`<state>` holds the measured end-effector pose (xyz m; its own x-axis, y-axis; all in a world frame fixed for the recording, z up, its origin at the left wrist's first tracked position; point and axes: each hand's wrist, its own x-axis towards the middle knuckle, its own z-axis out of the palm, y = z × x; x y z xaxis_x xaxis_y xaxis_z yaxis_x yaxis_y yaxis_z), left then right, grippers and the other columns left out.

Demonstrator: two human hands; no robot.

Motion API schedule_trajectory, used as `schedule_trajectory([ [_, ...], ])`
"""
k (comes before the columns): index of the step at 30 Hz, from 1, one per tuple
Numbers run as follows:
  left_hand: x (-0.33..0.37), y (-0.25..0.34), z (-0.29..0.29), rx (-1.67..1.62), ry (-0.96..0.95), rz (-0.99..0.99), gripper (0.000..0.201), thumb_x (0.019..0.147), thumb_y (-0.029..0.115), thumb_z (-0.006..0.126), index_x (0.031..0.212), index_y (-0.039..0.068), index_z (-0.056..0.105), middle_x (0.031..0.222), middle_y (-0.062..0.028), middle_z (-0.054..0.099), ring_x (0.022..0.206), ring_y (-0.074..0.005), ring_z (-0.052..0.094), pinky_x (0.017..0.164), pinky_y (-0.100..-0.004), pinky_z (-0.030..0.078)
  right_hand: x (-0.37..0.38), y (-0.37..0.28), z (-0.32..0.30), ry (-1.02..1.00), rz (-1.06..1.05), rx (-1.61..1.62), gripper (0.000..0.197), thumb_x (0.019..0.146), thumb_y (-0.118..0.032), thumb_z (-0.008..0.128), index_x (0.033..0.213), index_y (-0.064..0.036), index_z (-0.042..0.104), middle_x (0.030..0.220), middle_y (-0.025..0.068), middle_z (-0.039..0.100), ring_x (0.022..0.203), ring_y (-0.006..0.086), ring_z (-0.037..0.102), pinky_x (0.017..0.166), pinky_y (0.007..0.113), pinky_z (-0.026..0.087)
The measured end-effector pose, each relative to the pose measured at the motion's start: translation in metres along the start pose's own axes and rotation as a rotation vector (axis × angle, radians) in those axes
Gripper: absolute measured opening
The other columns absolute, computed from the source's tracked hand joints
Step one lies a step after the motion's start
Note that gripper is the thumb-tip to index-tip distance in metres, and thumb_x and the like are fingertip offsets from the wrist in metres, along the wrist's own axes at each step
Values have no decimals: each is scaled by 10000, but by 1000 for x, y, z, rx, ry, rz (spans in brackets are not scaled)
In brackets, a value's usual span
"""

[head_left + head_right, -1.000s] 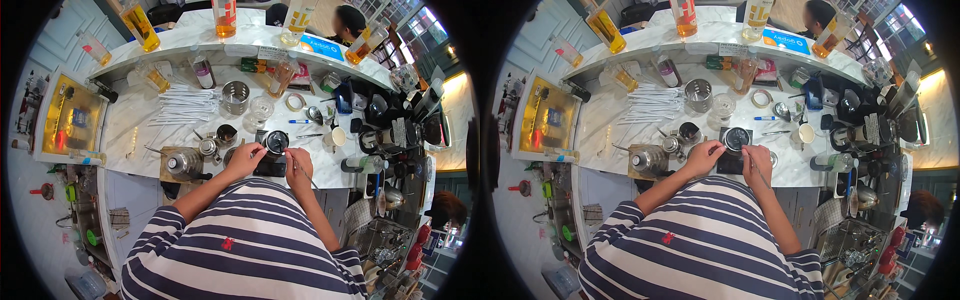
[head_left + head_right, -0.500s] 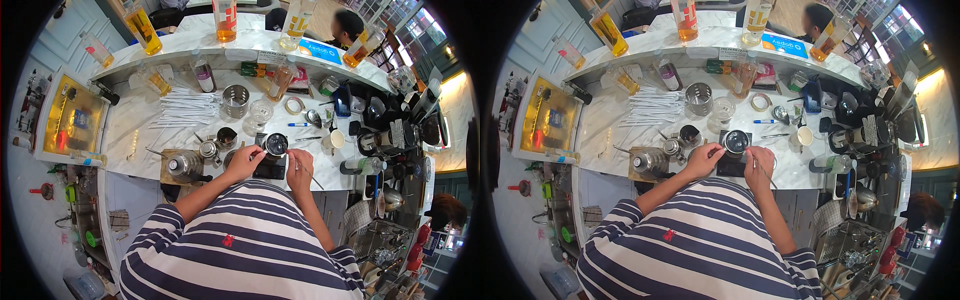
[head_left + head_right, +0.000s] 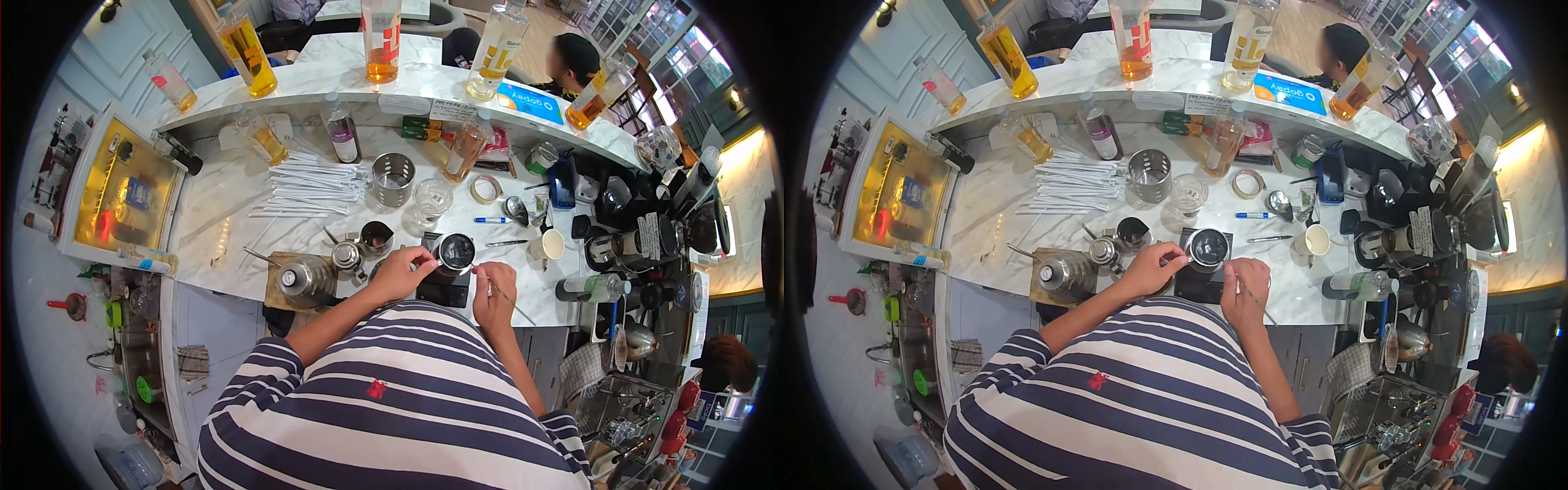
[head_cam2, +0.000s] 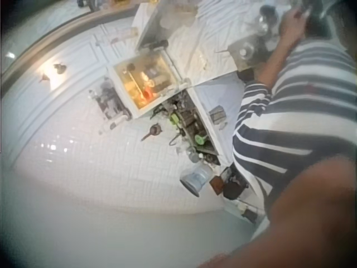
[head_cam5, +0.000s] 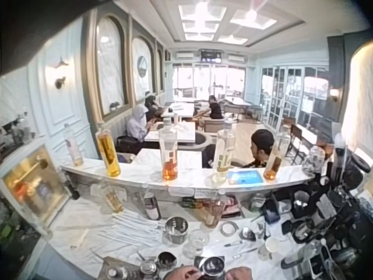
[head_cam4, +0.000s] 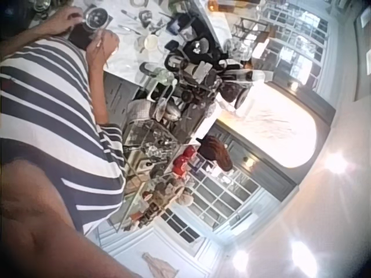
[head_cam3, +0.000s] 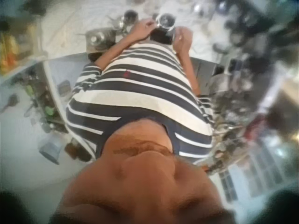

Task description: The person sets down a cup, pours water from a kettle into a coffee dripper on a scale, and stirs the mixture with a bar spoon.

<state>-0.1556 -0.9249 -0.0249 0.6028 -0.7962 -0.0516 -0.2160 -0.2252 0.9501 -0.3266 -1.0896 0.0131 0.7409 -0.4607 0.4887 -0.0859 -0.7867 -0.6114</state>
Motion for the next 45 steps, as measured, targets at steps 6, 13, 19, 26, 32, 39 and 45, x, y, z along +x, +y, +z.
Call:
schedule_trajectory([
  [6, 1, 6, -1, 54, -19, -5, 257, 983, 278, 724, 985, 22, 734, 847, -105, 736, 752, -222, 670, 726, -365, 521, 4, -3, 0, 14, 52, 13, 106, 986, -96, 636, 963, -41, 724, 920, 110, 715, 950, 308, 655, 948, 448, 439],
  [13, 3, 6, 0, 49, -68, -31, 276, 999, 276, 716, 952, 4, 695, 810, -109, 707, 722, -202, 640, 709, -349, 513, 7, -3, 3, -28, 9, 50, 112, 993, -94, 636, 969, -31, 725, 959, 117, 729, 961, 311, 667, 959, 442, 441],
  [19, 3, 2, 1, 31, -93, -25, 290, 1012, 310, 697, 973, 23, 682, 789, -69, 682, 693, -153, 617, 677, -339, 496, 3, 4, 0, 21, 101, 13, 106, 1001, -101, 634, 990, -58, 731, 965, 111, 730, 980, 303, 671, 1007, 482, 431],
  [26, 4, -4, -1, 19, -81, -28, 283, 1006, 300, 710, 964, 22, 690, 785, -74, 680, 700, -144, 616, 681, -332, 500, 11, -1, 5, -41, 27, 9, 85, 990, -71, 619, 977, -50, 701, 982, 112, 719, 1000, 307, 671, 988, 450, 426],
  [32, 6, 1, -2, 11, -113, -35, 282, 1006, 296, 715, 964, 18, 700, 799, -68, 685, 706, -140, 614, 683, -328, 502, 6, 0, -3, -77, -18, 36, 91, 990, -66, 607, 996, -45, 696, 954, 115, 700, 974, 327, 649, 974, 463, 423],
  [39, 5, 3, -1, -13, -103, -51, 290, 1001, 281, 717, 935, 0, 679, 814, -88, 699, 749, -172, 640, 727, -341, 513, 4, 3, -6, -22, 43, 7, 91, 984, -66, 612, 975, -32, 696, 954, 117, 702, 978, 327, 645, 957, 451, 426],
  [45, 6, -6, 1, -10, -110, -28, 288, 1015, 305, 711, 975, 20, 697, 807, -49, 667, 719, -119, 601, 692, -308, 497, 8, -6, -1, -63, -12, 18, 147, 1014, -90, 597, 960, -33, 720, 949, 123, 704, 979, 324, 630, 926, 426, 456],
])
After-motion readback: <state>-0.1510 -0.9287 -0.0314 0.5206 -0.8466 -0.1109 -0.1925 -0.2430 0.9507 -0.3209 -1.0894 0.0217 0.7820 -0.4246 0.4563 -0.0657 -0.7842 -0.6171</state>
